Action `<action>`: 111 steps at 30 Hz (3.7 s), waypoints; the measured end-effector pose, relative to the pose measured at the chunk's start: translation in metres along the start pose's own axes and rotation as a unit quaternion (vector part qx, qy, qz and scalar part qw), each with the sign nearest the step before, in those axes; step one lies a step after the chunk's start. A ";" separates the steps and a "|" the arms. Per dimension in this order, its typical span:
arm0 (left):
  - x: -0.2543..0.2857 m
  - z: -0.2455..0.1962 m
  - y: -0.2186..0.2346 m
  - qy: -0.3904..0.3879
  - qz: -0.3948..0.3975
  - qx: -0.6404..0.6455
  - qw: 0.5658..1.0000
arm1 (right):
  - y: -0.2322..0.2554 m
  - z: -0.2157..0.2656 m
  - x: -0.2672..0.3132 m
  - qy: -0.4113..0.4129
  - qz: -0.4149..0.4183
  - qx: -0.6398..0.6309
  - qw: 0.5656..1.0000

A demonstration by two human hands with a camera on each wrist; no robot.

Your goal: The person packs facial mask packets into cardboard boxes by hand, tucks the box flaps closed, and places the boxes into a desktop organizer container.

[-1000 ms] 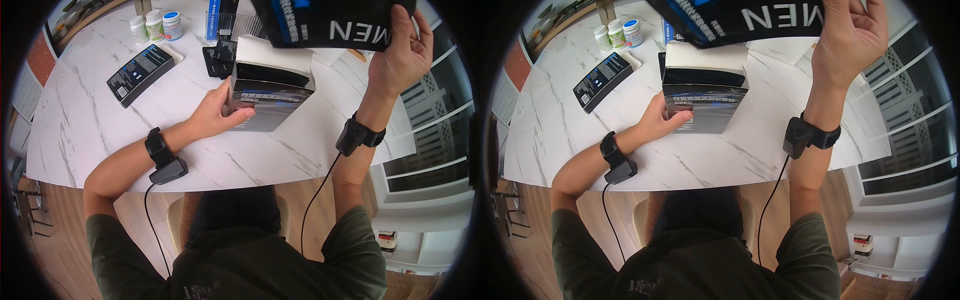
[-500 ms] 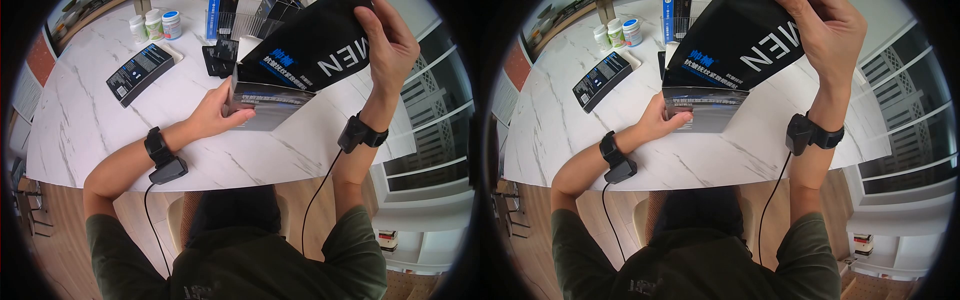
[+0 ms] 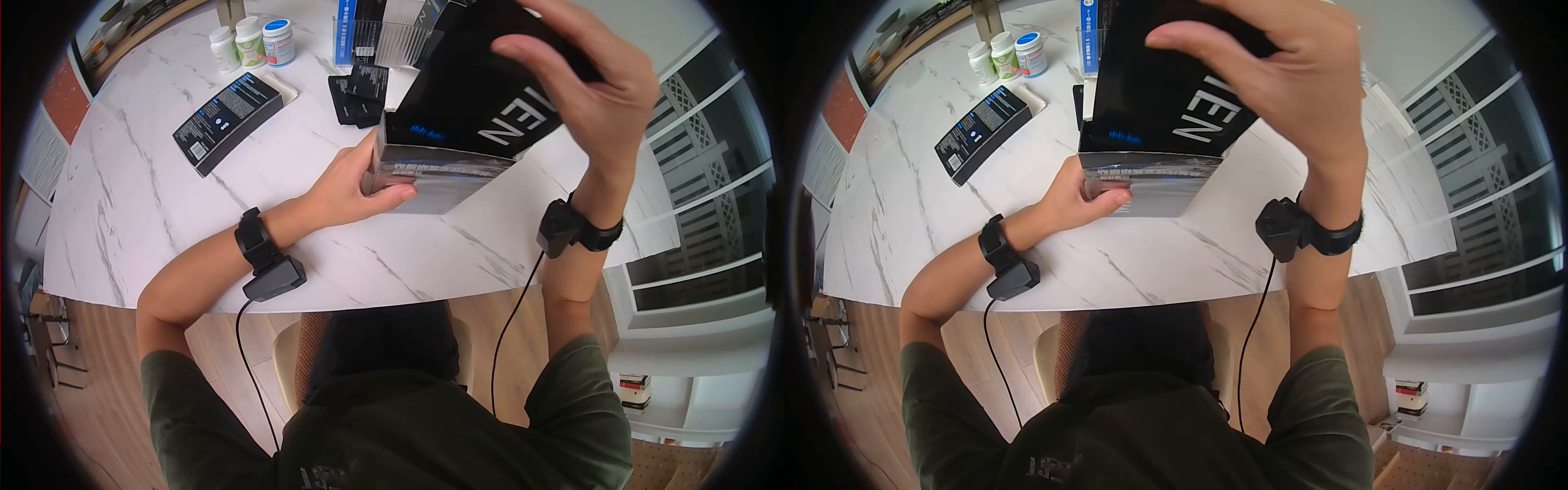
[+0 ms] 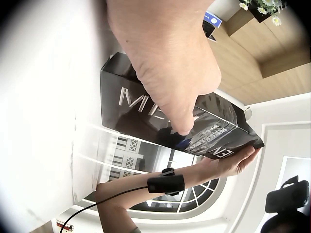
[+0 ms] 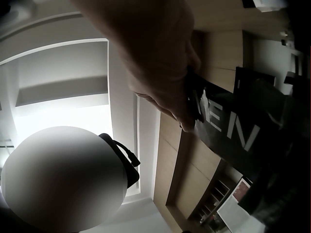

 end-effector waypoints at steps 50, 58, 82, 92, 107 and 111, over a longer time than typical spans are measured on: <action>-0.001 0.000 0.000 -0.024 -0.019 0.004 1.000 | -0.029 -0.008 0.028 -0.069 0.301 -0.060 0.949; 0.000 -0.001 0.001 0.000 -0.019 0.023 1.000 | -0.025 -0.010 0.021 -0.036 0.271 -0.041 0.961; -0.001 0.000 0.000 -0.019 -0.024 0.015 0.999 | -0.019 -0.016 0.023 -0.075 0.283 -0.040 0.955; -0.001 0.000 0.000 -0.012 -0.019 0.023 0.999 | -0.026 -0.013 0.028 -0.084 0.312 -0.059 0.945; -0.001 -0.001 0.000 -0.023 -0.024 0.020 0.999 | -0.019 -0.018 0.027 -0.151 0.357 -0.042 0.921; -0.001 -0.002 0.000 -0.016 -0.019 0.029 0.999 | -0.008 -0.031 0.028 -0.078 0.322 -0.014 0.943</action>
Point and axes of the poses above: each hand's wrist, its own x-axis away from the middle knuckle, its own y-axis out of the back of the hand, z = x × y, the point moved 3 cm from there along -x, towards the middle knuckle, and after that the axes turned 5 degrees about -z, right-handed, at the moved point
